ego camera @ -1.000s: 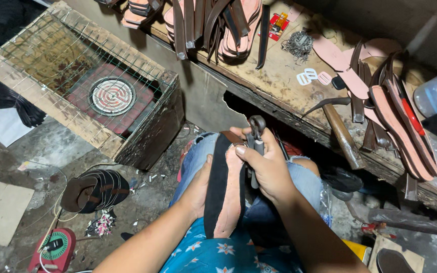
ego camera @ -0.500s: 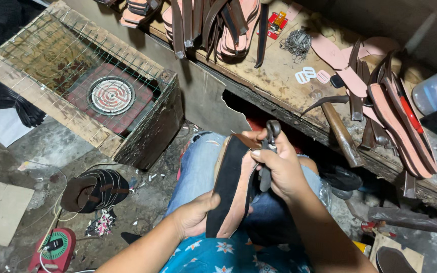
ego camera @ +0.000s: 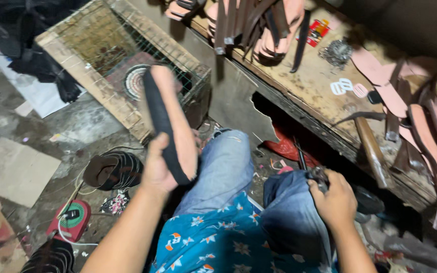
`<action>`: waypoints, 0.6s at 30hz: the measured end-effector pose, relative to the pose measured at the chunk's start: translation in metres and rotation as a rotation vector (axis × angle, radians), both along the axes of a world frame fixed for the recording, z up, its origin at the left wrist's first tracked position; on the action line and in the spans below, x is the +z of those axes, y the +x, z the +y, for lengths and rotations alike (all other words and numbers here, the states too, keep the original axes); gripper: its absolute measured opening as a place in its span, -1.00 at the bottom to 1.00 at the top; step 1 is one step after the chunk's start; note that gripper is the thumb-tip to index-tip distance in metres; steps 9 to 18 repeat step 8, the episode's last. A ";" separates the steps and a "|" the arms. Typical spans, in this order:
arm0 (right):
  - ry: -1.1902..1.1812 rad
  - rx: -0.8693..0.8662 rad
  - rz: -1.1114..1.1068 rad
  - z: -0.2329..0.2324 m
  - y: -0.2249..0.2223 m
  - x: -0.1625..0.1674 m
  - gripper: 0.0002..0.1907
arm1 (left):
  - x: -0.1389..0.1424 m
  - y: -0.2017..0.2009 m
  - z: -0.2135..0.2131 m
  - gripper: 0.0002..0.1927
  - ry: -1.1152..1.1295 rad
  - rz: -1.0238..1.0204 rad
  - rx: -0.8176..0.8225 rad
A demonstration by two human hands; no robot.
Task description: The person uses pliers and a hammer to attach and secure a black rubber sole to a shoe upper. They repeatedly pull the sole edge with pliers and tap it with a hammer to ensure it is firmly attached.
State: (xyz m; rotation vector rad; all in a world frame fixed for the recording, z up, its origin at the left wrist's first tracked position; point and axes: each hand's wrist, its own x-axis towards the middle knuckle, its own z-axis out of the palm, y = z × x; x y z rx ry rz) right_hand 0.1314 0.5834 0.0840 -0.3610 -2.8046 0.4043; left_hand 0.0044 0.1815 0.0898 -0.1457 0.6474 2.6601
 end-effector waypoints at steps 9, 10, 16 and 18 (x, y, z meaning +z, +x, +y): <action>0.180 -0.085 0.026 0.018 0.016 -0.026 -0.57 | -0.043 -0.023 -0.136 -0.31 -0.964 -0.258 0.904; 0.180 -0.085 0.026 0.018 0.016 -0.026 -0.57 | -0.043 -0.023 -0.136 -0.31 -0.964 -0.258 0.904; 0.180 -0.085 0.026 0.018 0.016 -0.026 -0.57 | -0.043 -0.023 -0.136 -0.31 -0.964 -0.258 0.904; 0.180 -0.085 0.026 0.018 0.016 -0.026 -0.57 | -0.043 -0.023 -0.136 -0.31 -0.964 -0.258 0.904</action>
